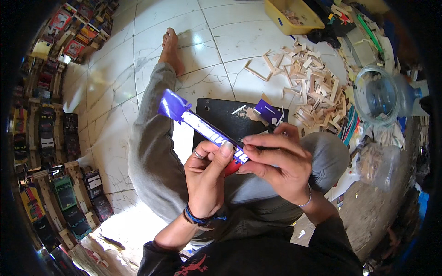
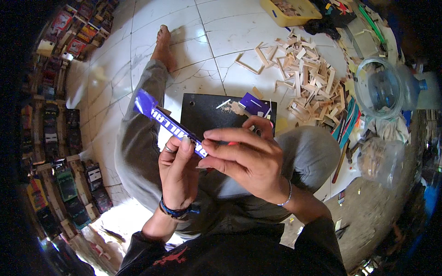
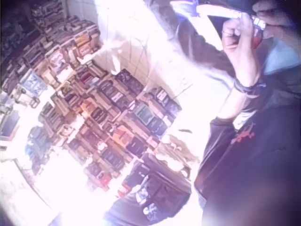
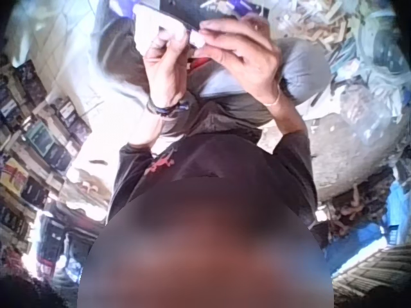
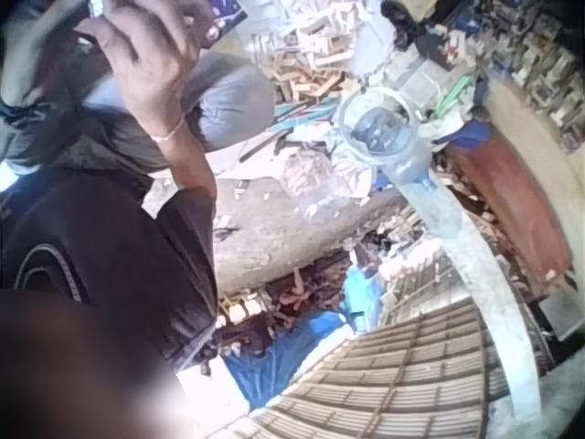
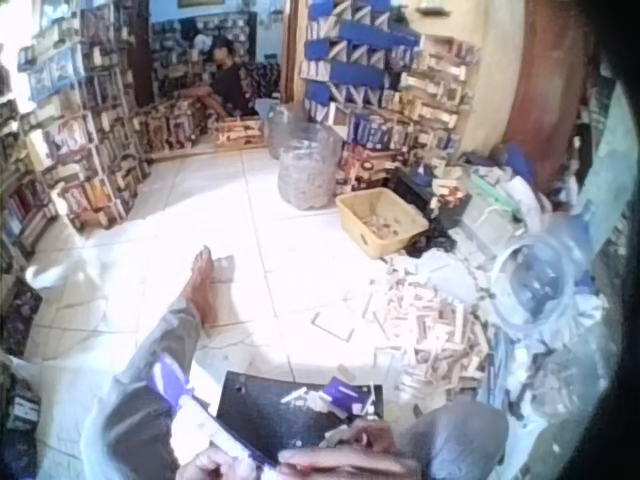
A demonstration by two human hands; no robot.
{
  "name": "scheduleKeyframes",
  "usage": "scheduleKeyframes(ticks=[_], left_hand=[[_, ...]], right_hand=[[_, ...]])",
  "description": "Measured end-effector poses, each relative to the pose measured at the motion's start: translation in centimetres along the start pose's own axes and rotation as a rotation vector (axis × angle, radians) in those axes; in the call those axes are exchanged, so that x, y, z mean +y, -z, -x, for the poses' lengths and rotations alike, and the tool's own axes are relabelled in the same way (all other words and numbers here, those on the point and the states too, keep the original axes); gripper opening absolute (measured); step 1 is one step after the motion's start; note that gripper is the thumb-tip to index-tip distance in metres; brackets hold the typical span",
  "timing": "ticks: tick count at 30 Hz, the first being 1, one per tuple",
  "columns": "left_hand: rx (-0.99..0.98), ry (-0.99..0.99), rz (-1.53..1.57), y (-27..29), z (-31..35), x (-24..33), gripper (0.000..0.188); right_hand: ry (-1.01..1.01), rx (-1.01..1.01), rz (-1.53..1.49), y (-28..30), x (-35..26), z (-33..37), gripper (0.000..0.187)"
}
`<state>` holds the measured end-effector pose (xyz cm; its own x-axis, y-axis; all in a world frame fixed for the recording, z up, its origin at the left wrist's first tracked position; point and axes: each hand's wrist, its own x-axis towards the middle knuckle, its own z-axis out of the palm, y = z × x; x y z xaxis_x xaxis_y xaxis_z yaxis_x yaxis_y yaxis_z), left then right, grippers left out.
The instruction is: The person assembles a small rectangular box from a purple printed paper template. They fold the flaps, apply white tape to secure the joints, and trim excess tape with a red utility knife. The finished box is held and inspected.
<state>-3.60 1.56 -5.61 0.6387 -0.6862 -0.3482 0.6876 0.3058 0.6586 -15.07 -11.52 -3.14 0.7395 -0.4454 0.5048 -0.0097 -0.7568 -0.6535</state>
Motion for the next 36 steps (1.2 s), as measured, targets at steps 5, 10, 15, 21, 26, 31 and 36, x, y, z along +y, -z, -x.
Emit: scheduleKeyframes(ticks=[5, 10, 15, 21, 26, 31, 36], left_hand=[[0.012, -0.063, -0.014, 0.1, -0.8, 0.2, 0.004], [0.06, -0.038, -0.032, -0.3, -0.7, -0.2, 0.005], [0.062, -0.096, -0.057, -0.4, -0.1, -0.8, 0.005], [-0.161, -0.089, -0.082, 0.5, -0.9, 0.2, 0.028], [-0.187, -0.083, 0.011, 0.6, -1.4, 1.3, 0.044], [-0.254, -0.037, 0.121, 0.9, -1.7, 1.4, 0.032], [-0.153, -0.2, -0.169, 0.8, -1.6, 1.6, 0.019]], right_hand=[[-0.11, 0.011, -0.089, -0.5, 0.2, 0.1, 0.055], [-0.006, 0.036, 0.127, -0.6, 0.2, 0.1, 0.045], [0.066, 0.057, 0.226, -0.8, 0.0, 0.3, 0.031], [0.0, 0.13, 0.074, -0.7, 0.3, -0.2, 0.034], [-0.055, 0.104, -0.03, -0.2, 0.0, 0.0, 0.032], [-0.112, 0.069, -0.141, -0.8, -0.2, 0.3, 0.038], [-0.123, 0.089, -0.141, -1.0, -0.1, 0.3, 0.045]])
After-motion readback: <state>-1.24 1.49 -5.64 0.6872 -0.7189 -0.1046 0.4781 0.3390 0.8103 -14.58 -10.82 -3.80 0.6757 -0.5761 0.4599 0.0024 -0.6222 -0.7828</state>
